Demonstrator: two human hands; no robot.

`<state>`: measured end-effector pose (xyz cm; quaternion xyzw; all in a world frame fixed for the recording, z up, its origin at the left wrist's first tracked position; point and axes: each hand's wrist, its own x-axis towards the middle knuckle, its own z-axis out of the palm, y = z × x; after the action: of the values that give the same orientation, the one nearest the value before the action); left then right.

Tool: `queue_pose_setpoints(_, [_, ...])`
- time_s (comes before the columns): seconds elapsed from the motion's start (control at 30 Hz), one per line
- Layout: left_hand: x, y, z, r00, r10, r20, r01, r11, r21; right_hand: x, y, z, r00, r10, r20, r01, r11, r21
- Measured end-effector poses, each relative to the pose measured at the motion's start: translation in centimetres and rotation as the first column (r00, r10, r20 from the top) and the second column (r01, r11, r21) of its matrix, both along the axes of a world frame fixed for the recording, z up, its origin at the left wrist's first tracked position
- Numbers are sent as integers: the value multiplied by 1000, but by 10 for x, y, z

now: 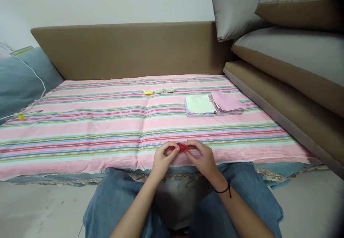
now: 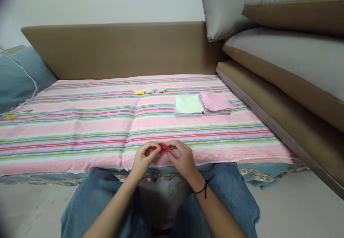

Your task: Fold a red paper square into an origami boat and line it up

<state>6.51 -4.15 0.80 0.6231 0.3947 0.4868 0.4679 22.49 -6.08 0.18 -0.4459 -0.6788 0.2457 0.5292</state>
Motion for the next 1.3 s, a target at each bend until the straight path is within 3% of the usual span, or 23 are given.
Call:
queue_pose_setpoints(0.1, [-1,0,2,999,1,-32,-1,1000,6,2,-1,0,998,-11,-64,10,1000,-10])
queue_pose_setpoints(0.4, [-3,-4,5,945,73,-318,8,969,245,2,2,-6,958,57,-281,-95,988,-123])
queue_pose_setpoints(0.73, [-7,-3,10,972,49,-232,18,960,278,3,2,-5,904,119,-411,-235,941,-243])
queue_pose_setpoints(1.07, [-9,-3,9,977,6,-214,37,980,194,8,5,-6,901,108,-420,-257,913,-317])
queue_pose_setpoints(1.3, [-5,-5,8,999,-11,-42,12,1000,25,5,4,-2,903,45,-427,-214,909,-358])
